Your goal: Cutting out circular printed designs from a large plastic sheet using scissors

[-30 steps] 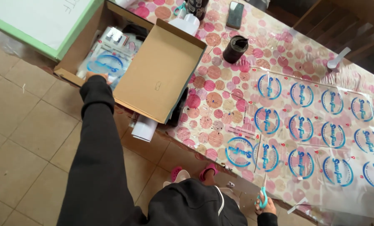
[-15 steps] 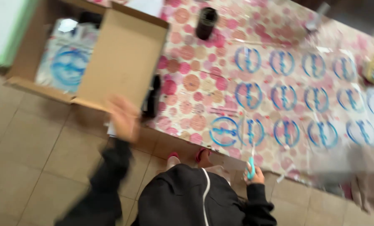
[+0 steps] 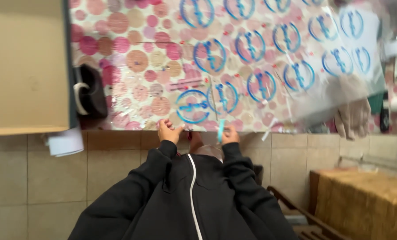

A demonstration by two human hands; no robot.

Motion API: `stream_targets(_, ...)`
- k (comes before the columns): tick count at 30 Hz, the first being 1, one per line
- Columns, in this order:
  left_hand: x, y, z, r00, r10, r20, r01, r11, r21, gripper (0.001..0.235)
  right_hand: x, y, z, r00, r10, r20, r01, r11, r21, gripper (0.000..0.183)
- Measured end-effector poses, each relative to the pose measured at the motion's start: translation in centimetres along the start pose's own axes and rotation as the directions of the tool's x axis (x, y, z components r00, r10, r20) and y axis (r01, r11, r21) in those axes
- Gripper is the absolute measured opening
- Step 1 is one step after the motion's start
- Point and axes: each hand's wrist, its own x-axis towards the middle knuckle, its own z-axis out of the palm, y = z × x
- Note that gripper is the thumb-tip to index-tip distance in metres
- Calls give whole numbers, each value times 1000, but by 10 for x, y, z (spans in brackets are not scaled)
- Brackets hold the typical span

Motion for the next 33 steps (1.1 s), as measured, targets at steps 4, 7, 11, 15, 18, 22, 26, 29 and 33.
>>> stream_targets(4, -3, 20, 11, 999, -38, -4, 38, 998, -45, 76, -39, -71, 18, 975, 207, 84, -177, 946, -273, 28)
stream_targets(7, 15, 23, 25, 993, -91, 72, 100, 985, -143, 58, -44, -88, 20, 955, 240, 173, -192, 948, -252, 30)
stream_targets(11, 74, -21, 39, 990, 84, 118, -93, 993, 74, 27, -19, -24, 22, 943, 223, 249, -183, 968, -173, 39)
stream_targets(15, 56, 7, -3, 974, 223, -29, -198, 915, 351, 24, -51, -91, 11, 936, 209, 283, -167, 972, -163, 37)
stream_targets(18, 54, -11, -42, 943, 304, -139, -235, 898, 371, 39, -56, -79, 16, 935, 230, 269, -194, 969, -154, 19)
stream_targets(22, 31, -16, -91, 987, 119, -105, -109, 990, 90, 32, -68, -68, 29, 835, 238, 497, -277, 961, 5, 26)
stream_targets(26, 31, -34, -118, 988, 46, 150, 48, 823, -565, 52, -77, -46, 45, 721, 174, 670, -429, 872, 235, 24)
stream_targets(29, 32, -53, -112, 983, 113, 145, 10, 753, -658, 49, -74, -47, 52, 715, 137, 685, -405, 880, 247, 21)
stream_targets(33, 12, -42, -118, 987, 157, 29, -132, 904, -407, 46, -72, -49, 63, 733, 106, 672, -376, 887, 269, 21)
